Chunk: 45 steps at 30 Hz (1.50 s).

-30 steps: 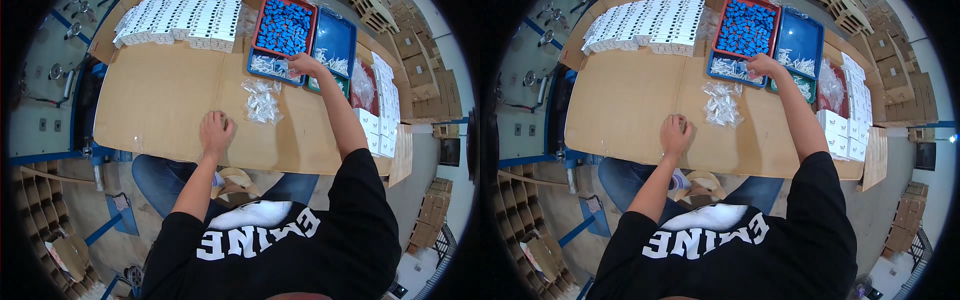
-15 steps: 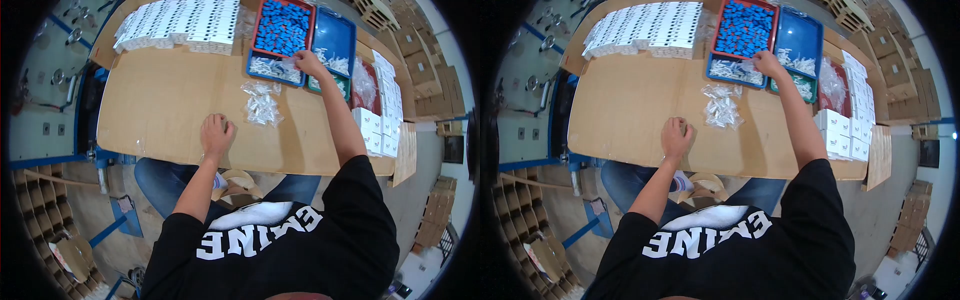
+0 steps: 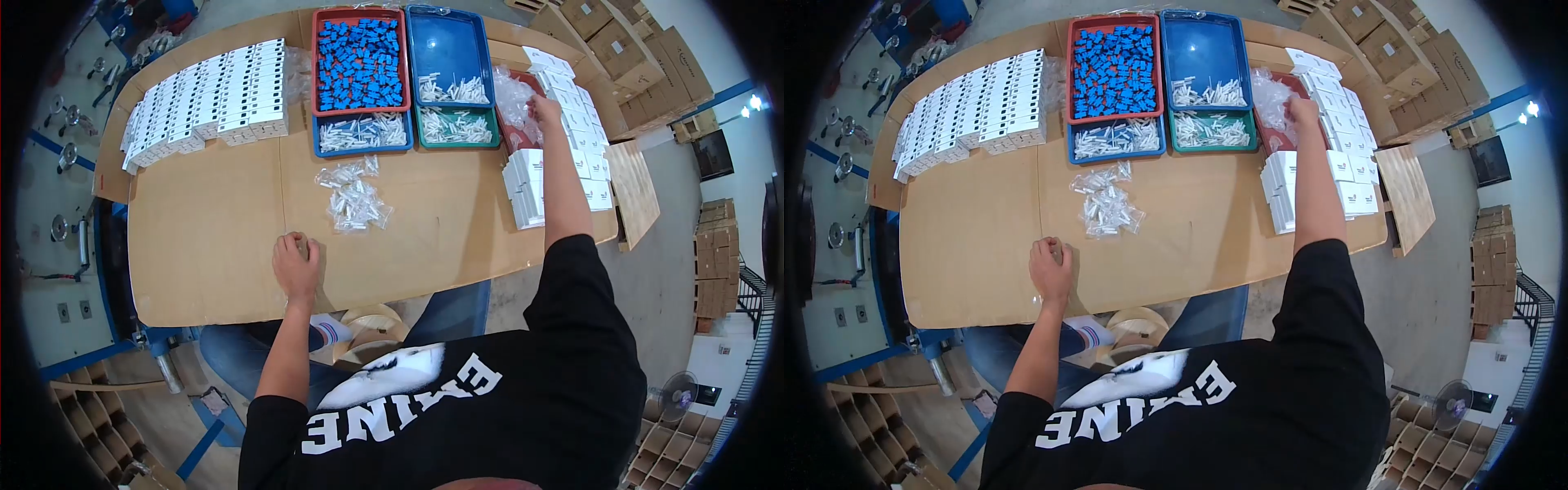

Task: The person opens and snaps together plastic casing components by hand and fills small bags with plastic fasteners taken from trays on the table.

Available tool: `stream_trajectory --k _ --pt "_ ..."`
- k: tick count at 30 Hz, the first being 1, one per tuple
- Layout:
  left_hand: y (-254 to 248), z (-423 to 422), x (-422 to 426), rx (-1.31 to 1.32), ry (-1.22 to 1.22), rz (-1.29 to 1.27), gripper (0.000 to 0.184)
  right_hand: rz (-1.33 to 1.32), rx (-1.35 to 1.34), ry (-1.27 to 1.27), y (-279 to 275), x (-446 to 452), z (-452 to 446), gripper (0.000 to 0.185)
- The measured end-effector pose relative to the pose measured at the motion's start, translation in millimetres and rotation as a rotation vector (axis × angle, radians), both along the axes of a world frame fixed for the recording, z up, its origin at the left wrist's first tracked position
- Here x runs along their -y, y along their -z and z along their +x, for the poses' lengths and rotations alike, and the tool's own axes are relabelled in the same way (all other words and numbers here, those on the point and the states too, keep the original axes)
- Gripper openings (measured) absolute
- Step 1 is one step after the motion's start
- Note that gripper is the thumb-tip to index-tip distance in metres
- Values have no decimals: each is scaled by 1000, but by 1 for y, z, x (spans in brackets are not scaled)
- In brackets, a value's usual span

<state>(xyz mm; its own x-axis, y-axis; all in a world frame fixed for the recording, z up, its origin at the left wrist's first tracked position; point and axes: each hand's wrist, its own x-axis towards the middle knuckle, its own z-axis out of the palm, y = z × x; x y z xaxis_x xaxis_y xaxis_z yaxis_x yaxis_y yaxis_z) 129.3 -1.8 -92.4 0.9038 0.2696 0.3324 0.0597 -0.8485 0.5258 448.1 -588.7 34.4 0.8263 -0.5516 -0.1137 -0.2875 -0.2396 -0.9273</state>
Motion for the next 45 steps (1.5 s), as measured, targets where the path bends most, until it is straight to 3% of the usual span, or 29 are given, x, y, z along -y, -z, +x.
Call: stream_trajectory --k 1,5,8,12,14,15,17,18,20,23,26,30,33,36,38,39,41,42,44,45 --pt "0 0 0 -16 -6 2 21 160 159 92 -4 4 2 21" --pt "6 0 0 -72 -40 -2 21 113 92 29 -2 13 12 21" --pt "7 1 -4 -37 -19 24 22 -167 162 -212 2 -74 -22 20" --pt "5 0 -1 -28 -11 33 22 -164 77 -926 58 -214 -118 21" --pt "5 0 -2 -27 -5 37 23 -411 174 -1013 78 -264 -152 24" --pt "6 0 -1 -28 -6 41 23 -398 172 -1015 83 -281 -157 24" --pt "6 0 0 -26 -13 51 23 -428 109 -729 89 -304 -160 19" --pt "6 0 1 -30 -16 50 23 -420 111 -732 90 -311 -161 19" --pt "5 1 -2 -29 -14 55 23 -652 322 -883 88 -319 -159 20" --pt "6 0 1 -46 -23 50 23 -677 222 -915 102 -320 -153 21" --pt "7 1 -1 -32 -26 51 24 -490 199 -880 132 -317 -149 22" --pt "5 2 -1 -30 -23 47 23 -502 317 -800 126 -320 -162 19" --pt "4 -1 1 -36 -26 50 23 -663 467 -756 131 -324 -166 18" --pt "4 -1 -1 -27 -32 62 24 -514 389 -695 133 -333 -167 16" --pt "5 1 1 -16 -14 58 23 -291 507 -588 129 -333 -168 14" --pt "5 0 0 -13 -11 43 23 -305 509 -572 132 -330 -168 14" --pt "7 1 0 -10 3 22 23 61 510 -435 140 -323 -169 10" --pt "6 1 1 -14 -1 28 22 53 510 -425 133 -318 -171 10" --pt "4 0 1 -18 0 37 22 711 404 -227 114 -312 -179 11" --pt "4 0 0 -19 0 35 21 710 407 -218 112 -307 -182 11"
